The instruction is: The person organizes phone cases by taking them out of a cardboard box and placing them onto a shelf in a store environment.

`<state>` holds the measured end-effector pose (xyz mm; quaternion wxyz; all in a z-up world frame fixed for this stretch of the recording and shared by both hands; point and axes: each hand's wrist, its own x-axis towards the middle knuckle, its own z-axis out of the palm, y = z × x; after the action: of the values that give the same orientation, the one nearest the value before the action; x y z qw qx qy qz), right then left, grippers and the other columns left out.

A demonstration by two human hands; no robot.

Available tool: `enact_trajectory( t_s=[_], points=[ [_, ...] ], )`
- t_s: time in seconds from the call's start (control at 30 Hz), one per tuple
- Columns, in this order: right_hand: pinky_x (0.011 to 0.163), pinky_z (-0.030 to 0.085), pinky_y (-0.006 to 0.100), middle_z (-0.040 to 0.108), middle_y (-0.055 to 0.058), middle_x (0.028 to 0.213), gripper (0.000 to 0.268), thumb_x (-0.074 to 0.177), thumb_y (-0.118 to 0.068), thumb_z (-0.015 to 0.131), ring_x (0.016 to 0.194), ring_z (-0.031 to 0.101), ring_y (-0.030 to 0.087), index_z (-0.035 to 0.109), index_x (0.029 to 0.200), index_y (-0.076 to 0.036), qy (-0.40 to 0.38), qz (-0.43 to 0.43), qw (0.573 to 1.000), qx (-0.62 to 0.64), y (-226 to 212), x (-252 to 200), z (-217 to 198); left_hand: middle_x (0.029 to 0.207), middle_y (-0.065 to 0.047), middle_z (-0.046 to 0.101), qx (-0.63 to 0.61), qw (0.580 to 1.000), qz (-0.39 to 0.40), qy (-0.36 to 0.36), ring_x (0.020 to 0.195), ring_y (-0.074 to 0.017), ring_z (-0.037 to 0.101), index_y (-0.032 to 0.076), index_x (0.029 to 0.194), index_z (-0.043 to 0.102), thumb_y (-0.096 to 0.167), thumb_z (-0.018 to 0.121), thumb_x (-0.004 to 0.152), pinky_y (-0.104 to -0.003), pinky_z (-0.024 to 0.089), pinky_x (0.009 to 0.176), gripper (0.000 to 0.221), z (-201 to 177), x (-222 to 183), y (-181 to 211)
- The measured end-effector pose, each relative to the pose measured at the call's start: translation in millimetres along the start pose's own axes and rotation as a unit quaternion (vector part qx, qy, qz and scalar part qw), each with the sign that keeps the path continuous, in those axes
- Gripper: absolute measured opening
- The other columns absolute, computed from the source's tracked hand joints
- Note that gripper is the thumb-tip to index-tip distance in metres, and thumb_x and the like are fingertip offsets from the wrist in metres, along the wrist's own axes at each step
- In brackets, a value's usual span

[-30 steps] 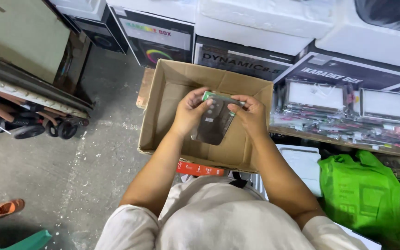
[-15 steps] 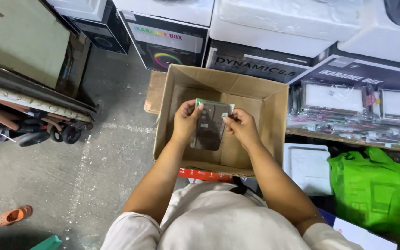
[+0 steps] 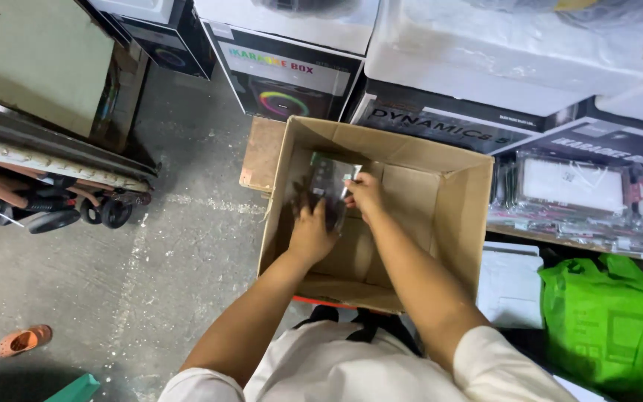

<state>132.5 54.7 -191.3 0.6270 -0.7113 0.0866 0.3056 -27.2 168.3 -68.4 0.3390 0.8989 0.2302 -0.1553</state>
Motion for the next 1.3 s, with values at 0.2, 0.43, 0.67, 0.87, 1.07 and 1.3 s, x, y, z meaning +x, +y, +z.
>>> enact_trajectory(
  t_s=[0.2, 0.43, 0.67, 0.87, 1.07, 1.3],
  points=[
    [0.055, 0.057, 0.039, 0.069, 0.016, 0.098, 0.032, 0.089, 0.002, 0.059, 0.07, 0.068, 0.027, 0.057, 0.121, 0.001, 0.003, 0.052, 0.995, 0.08, 16.2, 39.6, 48.9, 0.162, -0.032, 0.025, 0.117, 0.978, -0.019, -0.17, 0.137, -0.048, 0.049, 0.011, 0.15, 0.041, 0.014, 0.062, 0.09, -0.05, 0.046, 0.111, 0.064, 30.2, 31.9, -0.2],
    [0.1, 0.047, 0.034, 0.057, 0.018, 0.133, 0.067, 0.081, 0.008, 0.059, 0.12, 0.057, 0.026, 0.04, 0.145, 0.007, 0.111, -0.069, 0.99, -0.053, 55.1, 36.7, 58.3, 0.151, -0.03, 0.048, 0.093, 0.975, -0.06, -0.19, 0.136, -0.0468, 0.053, 0.007, 0.153, 0.043, 0.018, 0.051, 0.096, -0.054, 0.046, 0.108, 0.058, 124.5, 78.4, -64.3],
    [0.088, 0.05, 0.032, 0.07, 0.009, 0.114, 0.043, 0.085, 0.001, 0.059, 0.102, 0.063, 0.02, 0.066, 0.128, -0.001, -0.117, -0.024, 0.993, -0.013, 12.5, -2.2, 39.9, 0.157, -0.037, 0.031, 0.208, 0.971, -0.029, -0.115, 0.142, -0.0565, 0.03, 0.005, 0.156, 0.036, 0.024, 0.054, 0.095, -0.067, 0.025, 0.113, 0.067, 130.5, 78.5, -66.2],
    [0.096, 0.049, 0.034, 0.07, 0.004, 0.117, 0.044, 0.086, -0.004, 0.064, 0.11, 0.064, 0.018, 0.062, 0.129, -0.006, -0.183, 0.021, 0.981, 0.052, 4.1, -23.3, 32.2, 0.16, -0.039, 0.021, 0.271, 0.96, -0.021, -0.065, 0.146, -0.0615, 0.016, 0.005, 0.157, 0.032, 0.027, 0.057, 0.094, -0.073, 0.013, 0.116, 0.071, 115.4, 75.9, -69.4],
    [0.102, 0.048, 0.044, 0.067, 0.009, 0.127, 0.051, 0.085, -0.007, 0.069, 0.118, 0.062, 0.025, 0.052, 0.133, -0.01, -0.195, 0.106, 0.953, 0.207, 26.2, -16.6, 29.2, 0.161, -0.037, 0.021, 0.239, 0.965, -0.041, -0.103, 0.145, -0.0615, 0.015, 0.012, 0.155, 0.035, 0.025, 0.054, 0.094, -0.068, 0.014, 0.117, 0.065, 88.1, 68.6, -53.6],
    [0.1, 0.046, 0.046, 0.065, 0.006, 0.13, 0.067, 0.084, -0.015, 0.07, 0.121, 0.061, 0.024, 0.048, 0.147, -0.011, -0.173, 0.105, 0.977, 0.071, 3.4, -36.2, 14.3, 0.163, -0.031, 0.021, 0.194, 0.971, -0.072, -0.122, 0.148, -0.0558, 0.019, 0.017, 0.155, 0.038, 0.022, 0.056, 0.093, -0.061, 0.021, 0.12, 0.065, 64.8, 62.5, -50.3]
  ],
)
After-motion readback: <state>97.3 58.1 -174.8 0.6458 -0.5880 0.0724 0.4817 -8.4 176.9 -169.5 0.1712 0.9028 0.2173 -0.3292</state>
